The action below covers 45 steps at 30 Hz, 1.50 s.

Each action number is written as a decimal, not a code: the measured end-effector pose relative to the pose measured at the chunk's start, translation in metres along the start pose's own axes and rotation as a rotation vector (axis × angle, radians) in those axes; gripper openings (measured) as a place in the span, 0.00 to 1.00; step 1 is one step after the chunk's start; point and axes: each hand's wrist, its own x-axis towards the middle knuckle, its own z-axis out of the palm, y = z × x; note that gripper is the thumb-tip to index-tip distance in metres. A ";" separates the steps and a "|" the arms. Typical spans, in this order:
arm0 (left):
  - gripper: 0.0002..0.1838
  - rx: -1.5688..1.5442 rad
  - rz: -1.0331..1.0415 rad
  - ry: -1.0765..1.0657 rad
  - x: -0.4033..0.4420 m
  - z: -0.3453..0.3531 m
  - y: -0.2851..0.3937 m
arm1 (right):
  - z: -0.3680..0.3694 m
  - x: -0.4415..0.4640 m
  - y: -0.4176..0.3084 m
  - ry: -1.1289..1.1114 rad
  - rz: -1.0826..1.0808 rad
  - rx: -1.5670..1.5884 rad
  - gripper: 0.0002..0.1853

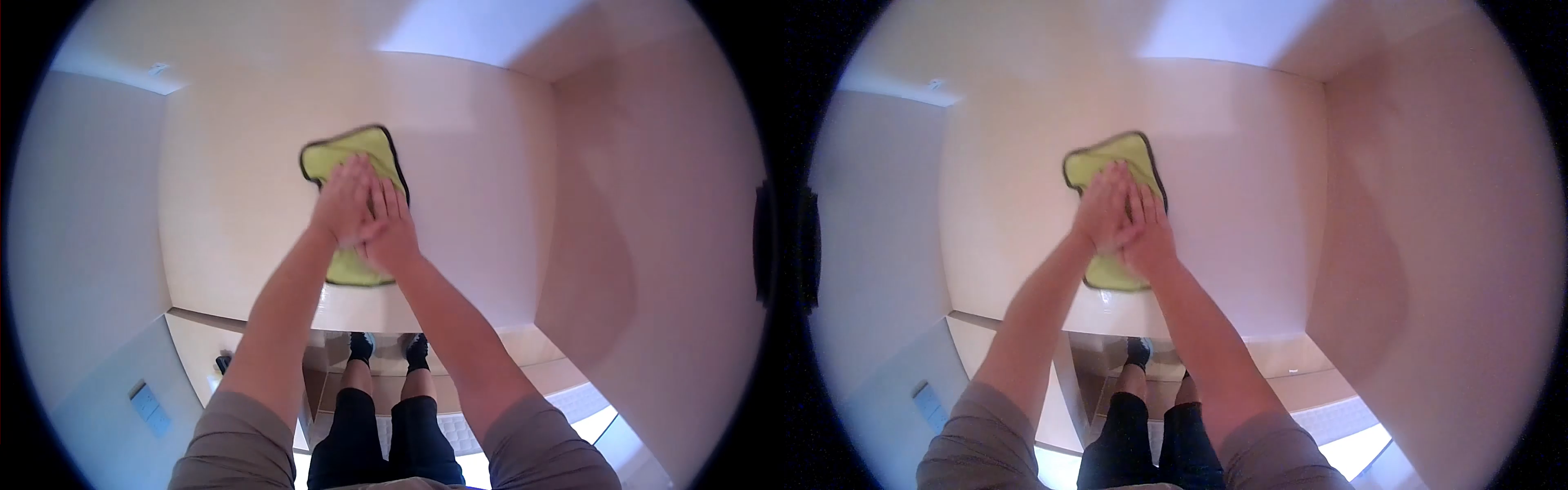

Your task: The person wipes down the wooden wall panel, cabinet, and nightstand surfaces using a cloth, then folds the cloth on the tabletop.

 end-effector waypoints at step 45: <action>0.40 -0.142 0.179 0.155 0.015 0.032 0.032 | -0.041 -0.033 0.112 -0.348 -0.226 -0.193 0.46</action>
